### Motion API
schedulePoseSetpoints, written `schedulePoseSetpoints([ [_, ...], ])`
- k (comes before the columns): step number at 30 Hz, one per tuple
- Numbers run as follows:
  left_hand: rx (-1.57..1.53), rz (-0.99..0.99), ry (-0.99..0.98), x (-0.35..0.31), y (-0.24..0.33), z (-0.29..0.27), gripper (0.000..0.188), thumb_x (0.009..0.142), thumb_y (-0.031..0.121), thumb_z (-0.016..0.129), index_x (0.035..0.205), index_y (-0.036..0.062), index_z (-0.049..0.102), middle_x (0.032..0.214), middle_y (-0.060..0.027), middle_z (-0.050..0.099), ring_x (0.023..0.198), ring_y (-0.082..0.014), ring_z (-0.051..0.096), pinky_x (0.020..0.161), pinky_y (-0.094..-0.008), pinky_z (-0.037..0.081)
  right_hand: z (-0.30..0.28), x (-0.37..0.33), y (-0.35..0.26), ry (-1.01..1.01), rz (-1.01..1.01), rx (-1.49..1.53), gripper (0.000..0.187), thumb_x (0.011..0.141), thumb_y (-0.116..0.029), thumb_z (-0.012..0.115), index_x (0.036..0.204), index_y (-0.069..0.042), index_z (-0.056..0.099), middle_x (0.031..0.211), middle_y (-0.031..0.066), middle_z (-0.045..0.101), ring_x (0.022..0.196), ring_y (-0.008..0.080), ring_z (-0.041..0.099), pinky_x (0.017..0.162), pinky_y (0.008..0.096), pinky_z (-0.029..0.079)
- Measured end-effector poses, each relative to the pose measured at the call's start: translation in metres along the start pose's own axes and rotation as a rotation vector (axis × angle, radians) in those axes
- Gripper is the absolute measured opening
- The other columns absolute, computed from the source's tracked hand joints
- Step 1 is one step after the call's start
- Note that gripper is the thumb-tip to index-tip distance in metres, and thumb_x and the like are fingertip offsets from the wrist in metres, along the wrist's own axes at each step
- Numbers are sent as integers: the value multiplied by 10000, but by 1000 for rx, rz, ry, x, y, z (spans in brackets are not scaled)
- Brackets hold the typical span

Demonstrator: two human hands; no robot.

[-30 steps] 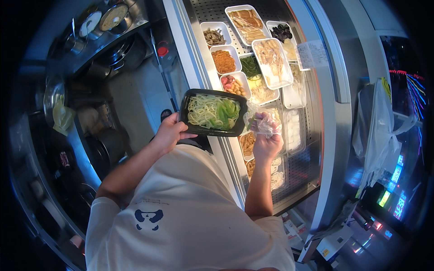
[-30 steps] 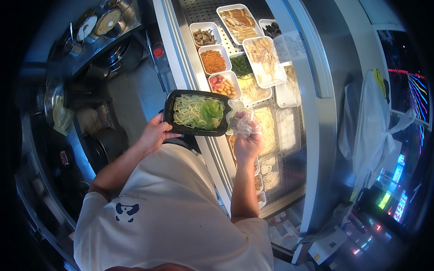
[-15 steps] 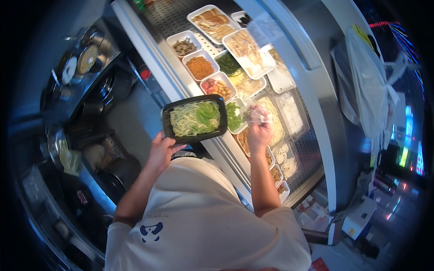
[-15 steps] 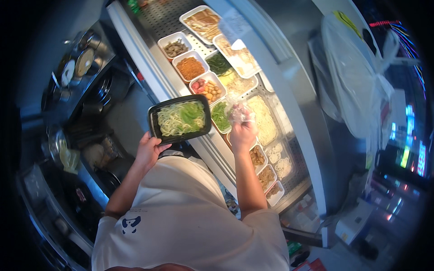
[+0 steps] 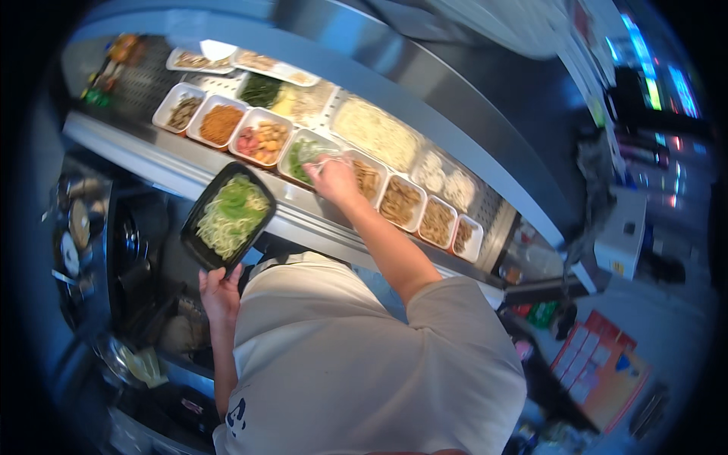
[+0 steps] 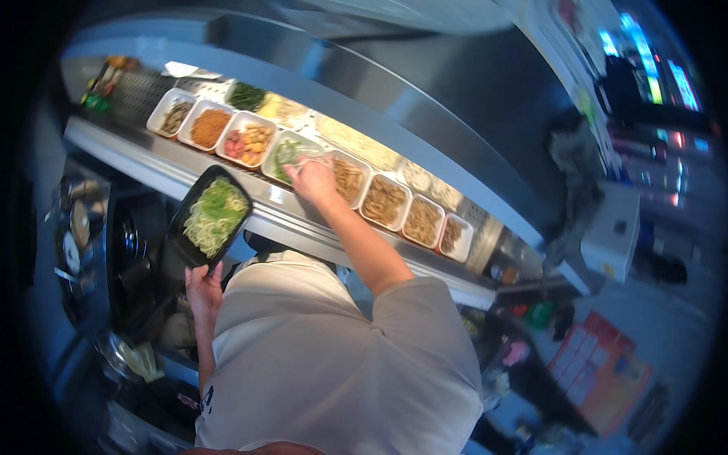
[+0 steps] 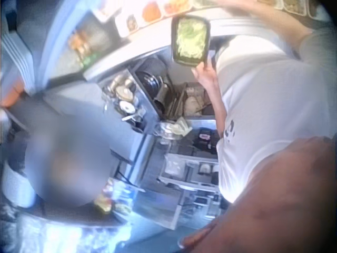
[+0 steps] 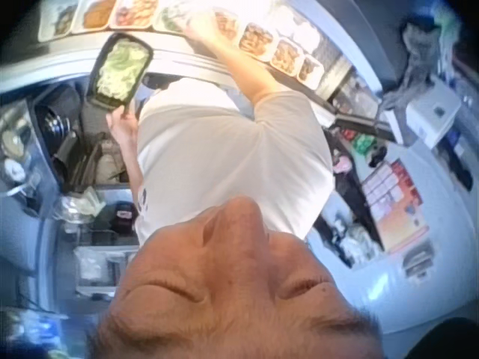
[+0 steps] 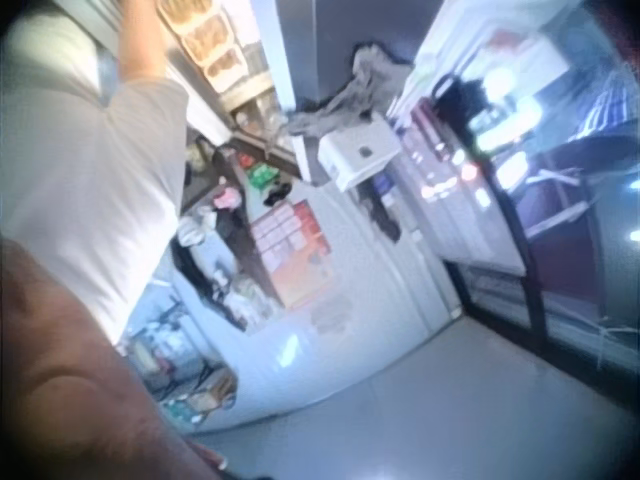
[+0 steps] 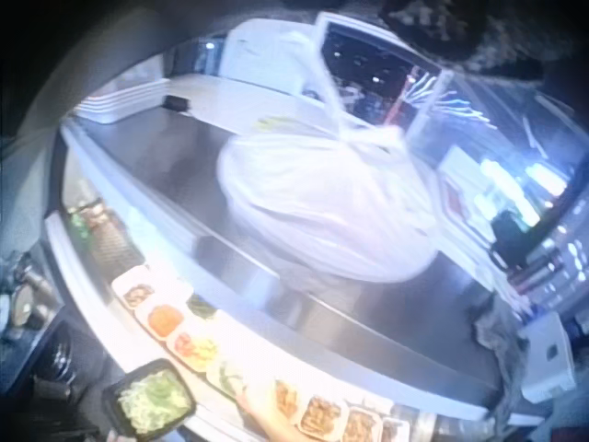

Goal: The person assembles a noodle dish by placing noodles into a black container, adding various toppings from a refrigerated display, and mixing ingredients in a large metal bowl with seasonings.

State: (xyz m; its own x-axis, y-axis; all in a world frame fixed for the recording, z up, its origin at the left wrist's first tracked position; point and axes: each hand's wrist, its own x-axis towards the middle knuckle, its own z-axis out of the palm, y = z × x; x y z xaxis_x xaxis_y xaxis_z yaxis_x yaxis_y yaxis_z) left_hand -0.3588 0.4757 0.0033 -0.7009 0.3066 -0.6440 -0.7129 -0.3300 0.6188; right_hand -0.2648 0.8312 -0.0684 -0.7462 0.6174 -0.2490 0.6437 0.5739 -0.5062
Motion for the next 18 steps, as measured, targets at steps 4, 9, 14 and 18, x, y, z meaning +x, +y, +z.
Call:
schedulePoseSetpoints([
  [4,65,-35,-32,1,12,5,508,884,-82,529,1370,66,531,1325,-111,640,1110,-243,670,951,-431,600,-9,-26,6,125,12,156,439,1021,-431,563,1147,-28,684,1028,220,737,1126,414,651,1251,564,209],
  [9,131,-96,-115,8,22,19,501,912,-74,513,1397,51,518,1306,-117,654,1091,-237,678,986,-409,581,-40,-68,31,264,125,312,419,1058,-380,478,1141,-32,696,1077,204,719,1161,396,632,1261,597,147],
  [14,196,-147,-166,8,23,41,497,901,-75,507,1381,54,525,1313,-111,643,1099,-243,672,958,-411,590,-63,-128,94,414,226,14,431,1012,-365,559,1313,-67,638,1344,185,643,1306,376,567,1268,610,79],
  [18,229,-176,-195,9,19,49,482,910,-71,510,1379,41,514,1307,-112,640,1111,-246,667,948,-409,594,-103,-186,187,445,438,-50,551,888,-229,741,1386,-58,575,1447,199,574,1370,378,519,1179,522,373],
])
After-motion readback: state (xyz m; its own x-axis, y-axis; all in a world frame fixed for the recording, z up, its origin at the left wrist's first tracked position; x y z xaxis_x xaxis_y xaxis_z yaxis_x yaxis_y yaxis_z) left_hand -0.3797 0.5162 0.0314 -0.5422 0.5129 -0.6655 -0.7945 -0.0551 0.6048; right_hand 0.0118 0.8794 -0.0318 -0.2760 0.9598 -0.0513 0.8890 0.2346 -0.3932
